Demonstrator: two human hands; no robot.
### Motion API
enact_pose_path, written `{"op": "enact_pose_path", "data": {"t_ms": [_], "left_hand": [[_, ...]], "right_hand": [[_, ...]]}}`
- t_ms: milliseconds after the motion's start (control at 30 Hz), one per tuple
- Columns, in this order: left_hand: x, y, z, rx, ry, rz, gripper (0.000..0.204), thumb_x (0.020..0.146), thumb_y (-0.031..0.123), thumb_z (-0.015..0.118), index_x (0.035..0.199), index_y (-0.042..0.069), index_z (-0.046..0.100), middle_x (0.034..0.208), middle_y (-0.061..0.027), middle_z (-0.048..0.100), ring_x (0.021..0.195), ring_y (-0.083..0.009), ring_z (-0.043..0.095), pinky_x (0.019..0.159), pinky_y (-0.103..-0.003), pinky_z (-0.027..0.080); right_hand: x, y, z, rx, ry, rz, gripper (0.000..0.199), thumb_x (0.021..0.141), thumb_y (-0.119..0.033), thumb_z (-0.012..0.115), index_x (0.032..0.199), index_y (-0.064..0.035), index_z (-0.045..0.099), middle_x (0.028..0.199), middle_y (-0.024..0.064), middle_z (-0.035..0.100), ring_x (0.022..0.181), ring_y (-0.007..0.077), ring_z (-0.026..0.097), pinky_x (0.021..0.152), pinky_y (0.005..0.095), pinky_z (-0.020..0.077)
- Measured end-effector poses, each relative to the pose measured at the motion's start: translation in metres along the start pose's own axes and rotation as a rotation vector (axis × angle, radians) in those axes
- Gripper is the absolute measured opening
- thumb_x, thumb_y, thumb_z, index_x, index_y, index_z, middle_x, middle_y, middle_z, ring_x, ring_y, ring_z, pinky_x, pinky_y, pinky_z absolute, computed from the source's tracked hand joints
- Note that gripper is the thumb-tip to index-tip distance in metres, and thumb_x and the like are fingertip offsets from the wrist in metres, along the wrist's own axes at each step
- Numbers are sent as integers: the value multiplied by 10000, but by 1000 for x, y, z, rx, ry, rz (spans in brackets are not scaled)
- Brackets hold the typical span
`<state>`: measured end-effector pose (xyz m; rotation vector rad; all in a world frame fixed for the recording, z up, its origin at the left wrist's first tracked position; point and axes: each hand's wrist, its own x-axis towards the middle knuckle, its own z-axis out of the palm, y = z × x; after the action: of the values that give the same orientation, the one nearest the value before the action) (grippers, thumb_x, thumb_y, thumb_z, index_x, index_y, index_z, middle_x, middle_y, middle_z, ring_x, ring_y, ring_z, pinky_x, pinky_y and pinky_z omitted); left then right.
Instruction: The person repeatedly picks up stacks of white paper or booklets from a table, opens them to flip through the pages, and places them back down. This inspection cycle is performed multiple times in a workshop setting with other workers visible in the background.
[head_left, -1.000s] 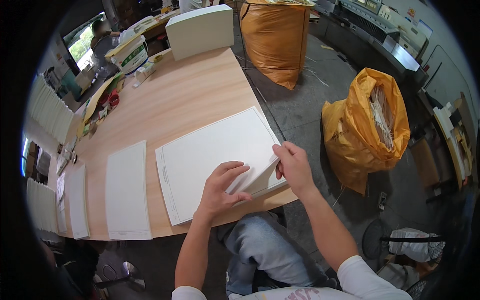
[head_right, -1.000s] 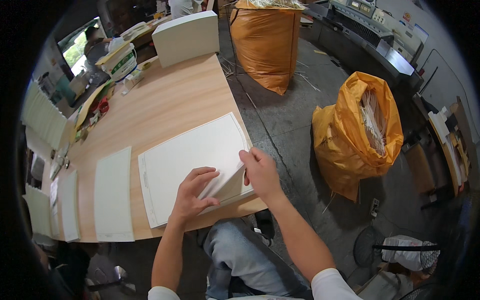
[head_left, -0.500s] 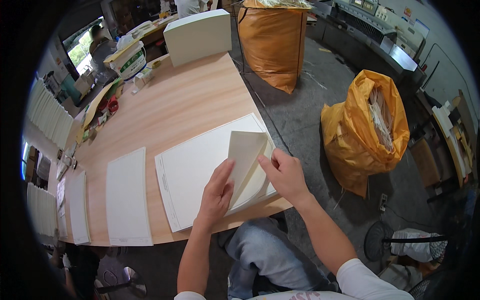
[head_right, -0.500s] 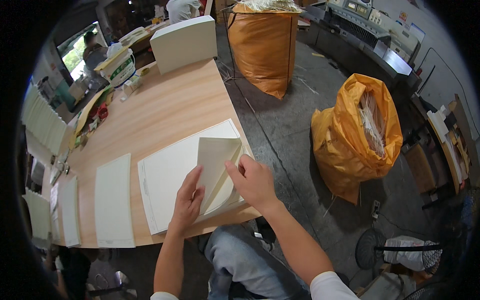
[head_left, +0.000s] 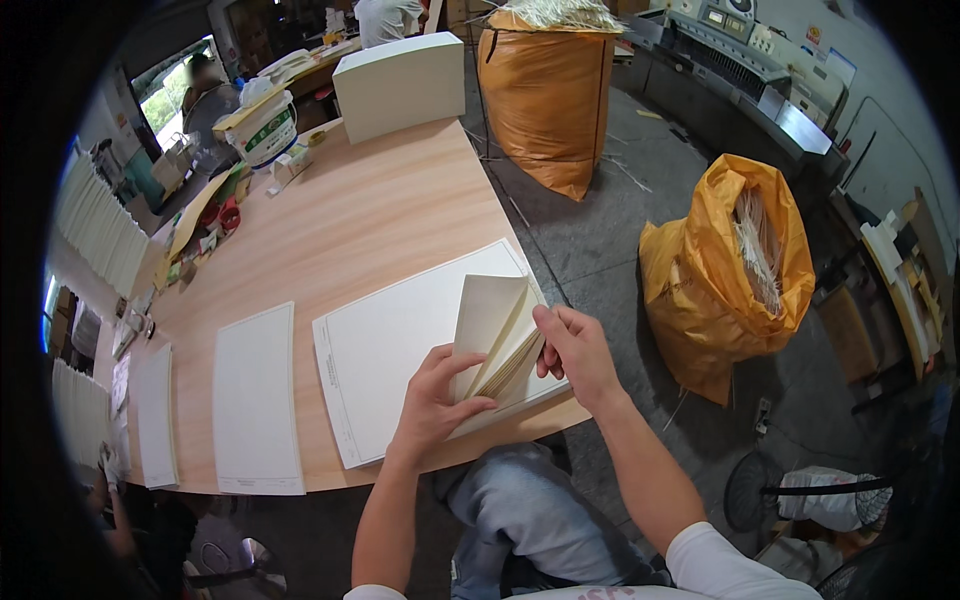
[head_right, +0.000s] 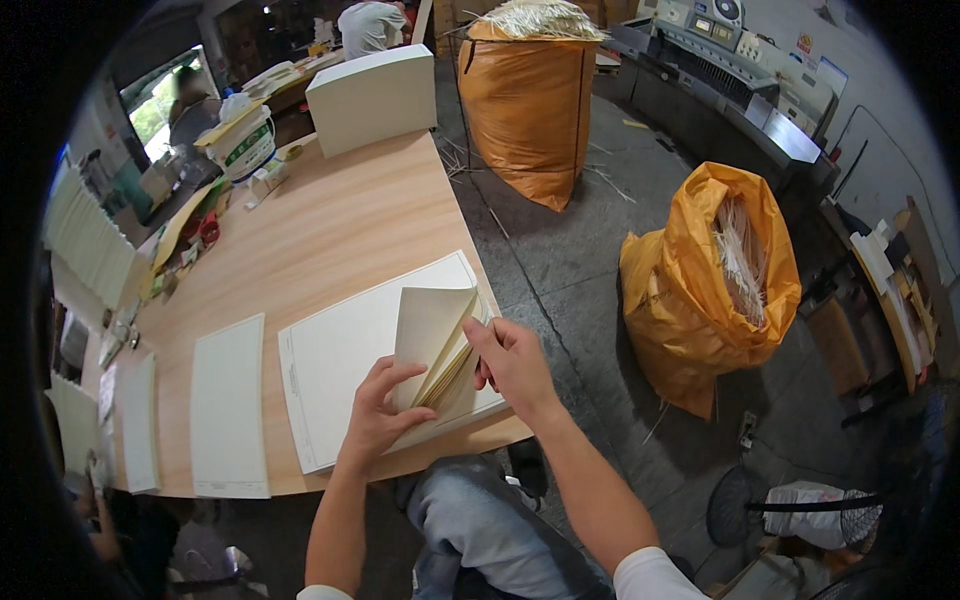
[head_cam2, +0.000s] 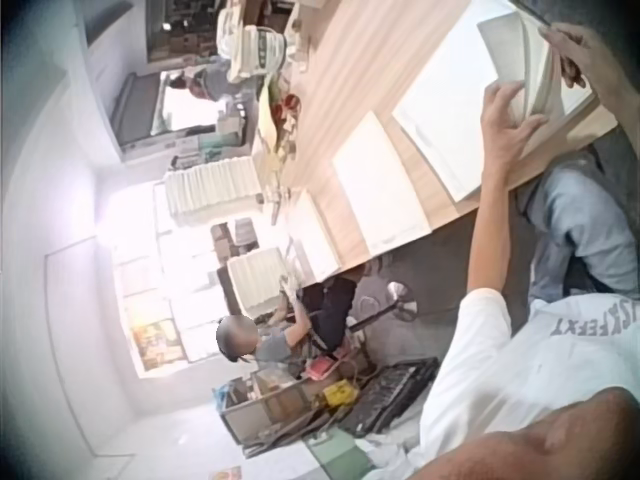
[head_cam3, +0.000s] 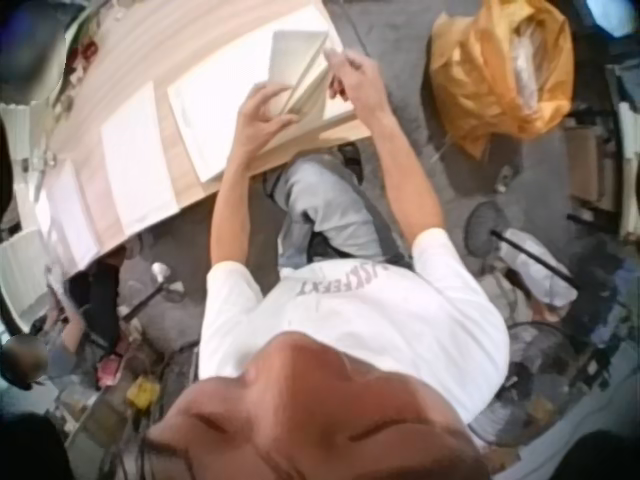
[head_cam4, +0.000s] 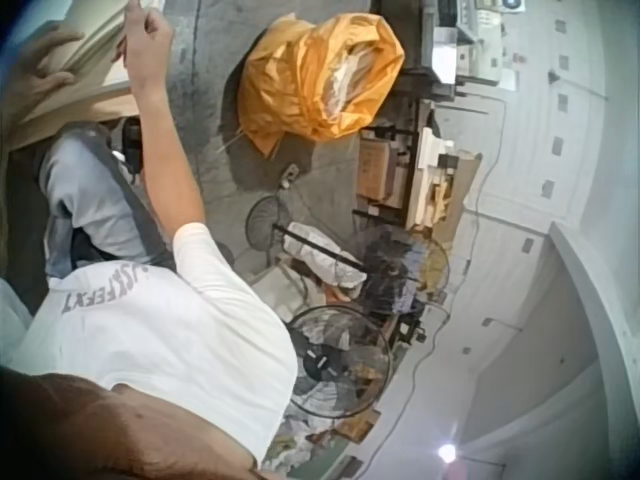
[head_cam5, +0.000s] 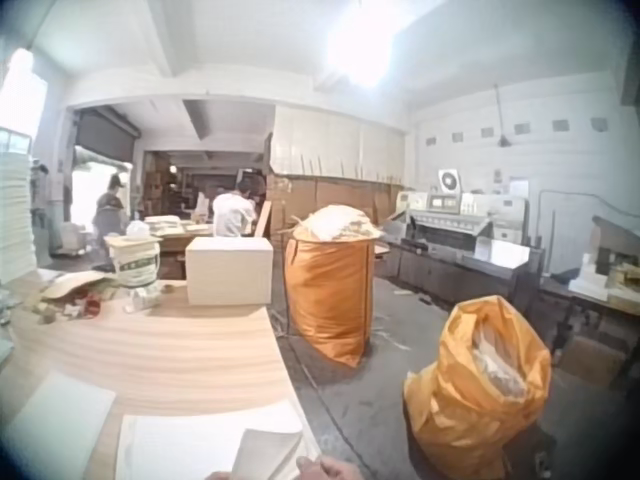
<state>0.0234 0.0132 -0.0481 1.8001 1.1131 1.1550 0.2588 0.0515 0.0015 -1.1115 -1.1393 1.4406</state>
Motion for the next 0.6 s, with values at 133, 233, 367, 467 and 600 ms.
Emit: {"op": "enact_pose_path", "data": {"t_ms": [133, 233, 367, 467, 600], "left_hand": [[2, 7, 12, -38, 176, -20, 407, 928, 51, 769, 1327, 96, 708, 1393, -148, 622, 1261, -325, 630, 1086, -405, 500], [1, 2, 5, 28, 71, 70, 356, 990, -11, 637, 1324, 93, 705, 1426, -156, 605, 1270, -332, 626, 1090, -406, 499], [3, 10, 2, 110, -18, 89, 400, 890, 80, 822, 1278, 88, 725, 1395, -152, 611, 1263, -327, 625, 1045, -410, 523], [1, 2, 4, 112, 2, 90, 544, 786, 143, 925, 1288, 90, 723, 1371, -145, 618, 1259, -321, 627, 1033, -409, 528], [3, 6, 0, 77, -25, 67, 517, 828, 105, 891, 1314, 92, 713, 1390, -146, 619, 1262, -321, 625, 1054, -405, 519]], "right_hand": [[0, 13, 4, -251, 112, -204, 435, 1052, -356, 680, 737, -88, 547, 606, 4, 567, 525, 99, 594, 473, 257, 412], [8, 15, 6, -261, 117, -170, 401, 1057, -311, 656, 739, -90, 553, 614, 18, 585, 529, 110, 608, 484, 262, 420], [5, 3, 0, 76, -24, 2, 383, 1056, -303, 651, 747, -96, 558, 621, 13, 589, 536, 109, 620, 472, 254, 409], [4, 0, 3, 105, -21, 2, 368, 1053, -293, 657, 755, -99, 563, 619, 4, 579, 538, 105, 619, 467, 245, 404], [-2, -5, 3, 55, -7, 2, 351, 1059, -261, 648, 757, -101, 566, 624, -8, 567, 533, 100, 603, 478, 238, 410]]}}
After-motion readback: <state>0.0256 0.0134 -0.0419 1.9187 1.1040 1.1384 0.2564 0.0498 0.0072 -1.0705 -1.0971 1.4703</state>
